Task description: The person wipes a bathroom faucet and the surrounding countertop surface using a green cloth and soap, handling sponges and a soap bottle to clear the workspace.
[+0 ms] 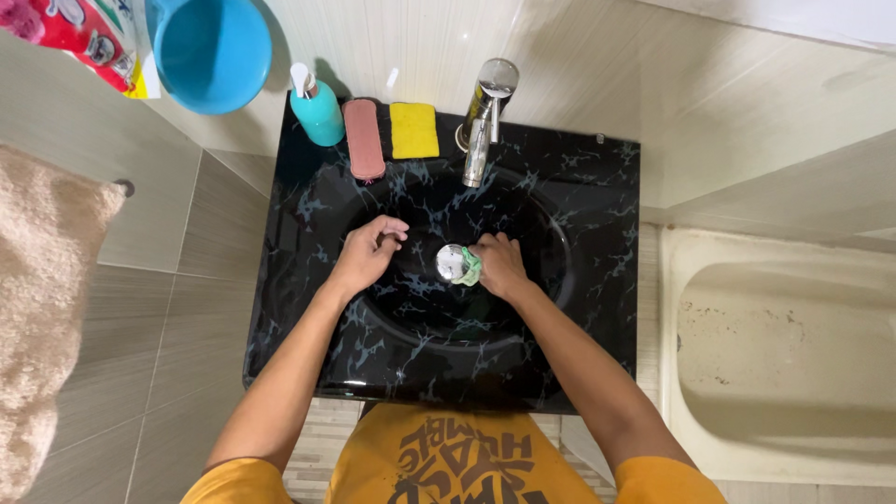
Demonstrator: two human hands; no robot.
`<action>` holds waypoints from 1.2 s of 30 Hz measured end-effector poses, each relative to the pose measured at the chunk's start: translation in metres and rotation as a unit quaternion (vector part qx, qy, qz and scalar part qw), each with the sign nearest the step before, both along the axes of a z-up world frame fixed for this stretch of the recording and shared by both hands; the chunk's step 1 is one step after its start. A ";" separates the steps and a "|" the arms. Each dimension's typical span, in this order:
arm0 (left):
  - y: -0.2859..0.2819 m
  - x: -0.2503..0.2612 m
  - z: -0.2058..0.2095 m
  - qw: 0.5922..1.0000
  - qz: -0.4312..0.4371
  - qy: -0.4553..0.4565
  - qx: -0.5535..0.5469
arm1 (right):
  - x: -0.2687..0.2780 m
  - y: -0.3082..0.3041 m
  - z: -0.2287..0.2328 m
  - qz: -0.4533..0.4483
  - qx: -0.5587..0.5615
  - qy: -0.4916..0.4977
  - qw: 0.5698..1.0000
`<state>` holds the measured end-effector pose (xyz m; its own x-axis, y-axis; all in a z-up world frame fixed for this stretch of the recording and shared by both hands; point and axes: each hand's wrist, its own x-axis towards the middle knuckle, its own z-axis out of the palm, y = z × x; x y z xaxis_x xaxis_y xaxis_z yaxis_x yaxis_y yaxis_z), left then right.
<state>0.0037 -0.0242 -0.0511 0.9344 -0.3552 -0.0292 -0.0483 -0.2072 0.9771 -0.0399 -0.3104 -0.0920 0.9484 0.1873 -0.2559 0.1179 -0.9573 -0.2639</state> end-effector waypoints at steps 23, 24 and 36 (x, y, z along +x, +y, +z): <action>-0.045 0.016 -0.006 0.960 -0.076 -0.068 0.261 | 0.010 0.006 -0.006 -0.013 -0.025 -0.134 0.991; -0.041 0.018 -0.003 0.960 -0.070 -0.069 0.262 | 0.019 0.009 -0.001 -0.008 -0.024 -0.136 0.990; 0.006 0.002 0.040 0.971 0.024 -0.161 0.172 | 0.045 0.069 0.006 0.074 0.166 -0.193 0.964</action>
